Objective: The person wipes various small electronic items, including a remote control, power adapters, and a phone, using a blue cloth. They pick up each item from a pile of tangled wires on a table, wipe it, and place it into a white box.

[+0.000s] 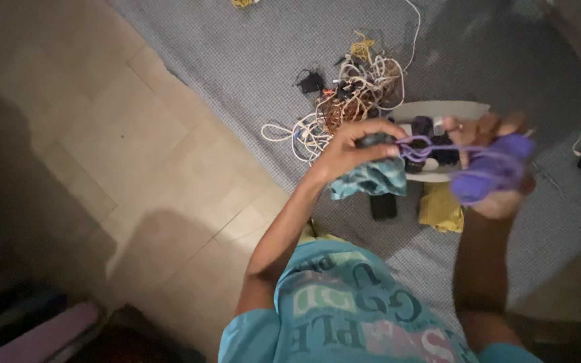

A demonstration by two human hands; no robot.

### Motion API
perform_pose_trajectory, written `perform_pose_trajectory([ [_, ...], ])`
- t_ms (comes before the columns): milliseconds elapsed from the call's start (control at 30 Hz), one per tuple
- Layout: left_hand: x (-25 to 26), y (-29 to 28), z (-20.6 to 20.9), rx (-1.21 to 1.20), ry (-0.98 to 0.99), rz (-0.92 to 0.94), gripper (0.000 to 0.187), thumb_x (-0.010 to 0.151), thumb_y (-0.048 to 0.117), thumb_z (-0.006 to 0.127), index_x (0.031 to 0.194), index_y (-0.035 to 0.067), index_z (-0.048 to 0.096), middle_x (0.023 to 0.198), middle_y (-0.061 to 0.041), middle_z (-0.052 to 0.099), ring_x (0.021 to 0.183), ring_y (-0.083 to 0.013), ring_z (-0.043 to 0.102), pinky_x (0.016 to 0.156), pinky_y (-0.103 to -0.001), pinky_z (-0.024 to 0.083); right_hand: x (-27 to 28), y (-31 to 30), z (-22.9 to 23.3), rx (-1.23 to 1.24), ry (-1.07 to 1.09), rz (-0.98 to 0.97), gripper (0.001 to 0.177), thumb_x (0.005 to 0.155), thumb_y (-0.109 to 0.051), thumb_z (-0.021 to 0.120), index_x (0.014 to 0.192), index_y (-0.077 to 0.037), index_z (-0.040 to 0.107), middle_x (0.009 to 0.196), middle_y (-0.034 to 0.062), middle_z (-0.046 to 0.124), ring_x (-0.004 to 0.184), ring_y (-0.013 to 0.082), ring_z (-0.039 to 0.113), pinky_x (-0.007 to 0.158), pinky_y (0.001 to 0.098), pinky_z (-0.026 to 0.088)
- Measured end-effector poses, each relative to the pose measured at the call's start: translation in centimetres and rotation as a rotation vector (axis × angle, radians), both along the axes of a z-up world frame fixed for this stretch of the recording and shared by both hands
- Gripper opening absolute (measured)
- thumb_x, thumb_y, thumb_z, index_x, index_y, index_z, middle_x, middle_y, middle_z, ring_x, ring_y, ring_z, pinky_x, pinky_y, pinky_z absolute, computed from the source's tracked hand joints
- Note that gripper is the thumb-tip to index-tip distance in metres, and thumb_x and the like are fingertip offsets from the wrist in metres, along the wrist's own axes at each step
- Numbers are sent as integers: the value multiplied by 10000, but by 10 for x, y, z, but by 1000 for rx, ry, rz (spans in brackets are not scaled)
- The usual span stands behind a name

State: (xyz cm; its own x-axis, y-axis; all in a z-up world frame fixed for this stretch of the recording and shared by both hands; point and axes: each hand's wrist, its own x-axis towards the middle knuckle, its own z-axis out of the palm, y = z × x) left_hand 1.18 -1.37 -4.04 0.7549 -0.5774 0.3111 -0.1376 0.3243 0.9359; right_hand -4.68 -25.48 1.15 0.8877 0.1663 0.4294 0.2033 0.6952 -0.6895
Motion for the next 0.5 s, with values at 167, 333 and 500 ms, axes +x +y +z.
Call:
perform_pose_trajectory([
  [167,2,-12,26,-152,59,119,175,990,63,720,1161,79,749,1169,-61,747,1108,-170,716,1012,-315,596,21,13,-31,769,34,186,545,749,-221,915,1178,3,664,904,70,649,846,189,642,1123,548,473],
  [333,17,1,70,58,-48,339,182,964,70,733,1143,55,759,1106,-72,761,1021,-198,724,911,-312,600,13,8,-55,529,6,100,393,880,-308,832,1157,-70,685,921,19,615,902,174,622,955,419,577],
  [500,10,26,103,520,-620,328,167,947,108,700,1104,72,746,1101,-57,744,908,-204,738,625,-323,564,-4,-24,-67,439,73,-50,366,906,-325,816,1114,-76,646,905,67,572,878,193,599,783,386,611],
])
